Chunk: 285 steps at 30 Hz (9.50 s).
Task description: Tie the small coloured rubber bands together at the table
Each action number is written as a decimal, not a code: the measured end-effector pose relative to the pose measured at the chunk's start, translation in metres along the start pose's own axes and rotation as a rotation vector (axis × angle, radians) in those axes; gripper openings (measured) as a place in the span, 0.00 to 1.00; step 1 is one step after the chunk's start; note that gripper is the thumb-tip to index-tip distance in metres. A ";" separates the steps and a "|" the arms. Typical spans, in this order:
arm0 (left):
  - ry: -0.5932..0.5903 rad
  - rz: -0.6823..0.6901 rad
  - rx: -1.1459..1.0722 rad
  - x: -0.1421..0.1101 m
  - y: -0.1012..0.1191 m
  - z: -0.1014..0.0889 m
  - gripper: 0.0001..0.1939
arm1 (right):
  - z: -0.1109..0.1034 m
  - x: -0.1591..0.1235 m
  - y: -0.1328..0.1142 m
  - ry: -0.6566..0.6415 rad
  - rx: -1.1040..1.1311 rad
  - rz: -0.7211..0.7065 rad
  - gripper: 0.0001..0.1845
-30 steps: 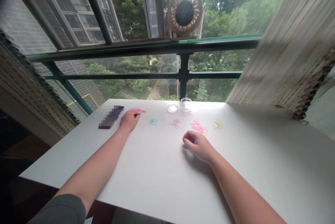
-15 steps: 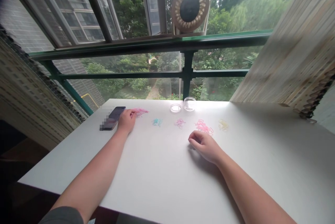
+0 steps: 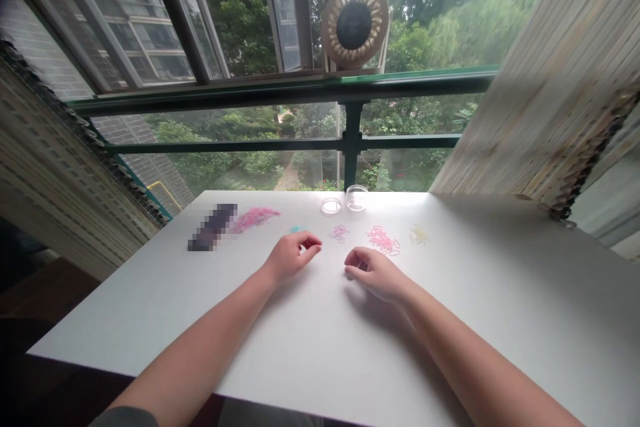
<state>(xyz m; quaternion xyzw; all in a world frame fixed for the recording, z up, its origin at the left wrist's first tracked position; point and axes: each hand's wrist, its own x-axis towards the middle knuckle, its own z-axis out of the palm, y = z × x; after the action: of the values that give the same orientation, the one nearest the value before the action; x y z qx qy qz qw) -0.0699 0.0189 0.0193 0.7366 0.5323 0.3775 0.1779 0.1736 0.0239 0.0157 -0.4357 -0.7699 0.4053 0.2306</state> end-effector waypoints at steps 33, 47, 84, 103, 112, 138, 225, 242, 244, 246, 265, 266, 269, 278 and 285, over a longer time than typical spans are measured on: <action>-0.218 0.000 -0.337 -0.007 0.025 0.036 0.09 | 0.018 0.002 -0.002 0.056 0.287 -0.045 0.04; -0.245 -0.035 -0.334 -0.007 0.025 0.036 0.08 | 0.017 0.000 -0.003 0.057 0.257 -0.064 0.04; -0.256 -0.034 -0.344 -0.009 0.028 0.039 0.07 | 0.024 -0.003 -0.007 0.078 0.250 -0.128 0.03; -0.263 -0.013 -0.370 -0.010 0.028 0.037 0.08 | 0.024 -0.003 -0.007 0.134 0.208 -0.146 0.03; -0.286 -0.042 -0.347 -0.010 0.025 0.039 0.09 | 0.024 -0.003 -0.007 0.132 0.146 -0.145 0.03; -0.309 0.050 -0.482 -0.010 0.021 0.037 0.08 | 0.025 -0.005 -0.012 0.161 0.244 -0.089 0.04; 0.392 -0.327 -0.087 0.029 -0.071 -0.022 0.11 | 0.023 -0.006 -0.007 0.049 0.230 -0.070 0.05; 1.035 -0.430 -0.447 0.033 -0.099 -0.068 0.15 | 0.024 -0.006 -0.003 0.022 0.171 -0.071 0.07; 1.115 -0.434 -0.494 0.030 -0.098 -0.078 0.16 | 0.024 -0.007 -0.003 0.015 0.158 -0.066 0.07; 1.168 -0.434 -0.531 0.027 -0.097 -0.085 0.16 | 0.024 -0.007 -0.002 0.011 0.146 -0.065 0.07; 0.824 -0.331 -0.414 0.021 -0.081 -0.069 0.09 | 0.024 -0.005 -0.002 0.019 0.050 -0.048 0.17; 0.727 -0.325 -0.384 0.020 -0.075 -0.061 0.11 | 0.024 -0.004 -0.002 0.019 0.052 -0.048 0.17; 0.261 -0.284 -0.054 0.014 -0.057 -0.038 0.22 | 0.024 -0.004 -0.003 0.026 0.056 -0.049 0.16; -0.029 -0.191 0.336 0.011 -0.039 -0.020 0.29 | 0.023 -0.004 -0.008 0.023 0.081 -0.064 0.16; -0.008 -0.138 0.233 0.013 -0.041 -0.019 0.26 | 0.023 -0.004 -0.007 0.031 0.077 -0.080 0.16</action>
<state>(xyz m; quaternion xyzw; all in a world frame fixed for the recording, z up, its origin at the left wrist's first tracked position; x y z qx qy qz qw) -0.1087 0.0429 0.0091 0.7154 0.6213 0.2968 0.1187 0.1559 0.0085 0.0084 -0.4019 -0.7668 0.4181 0.2751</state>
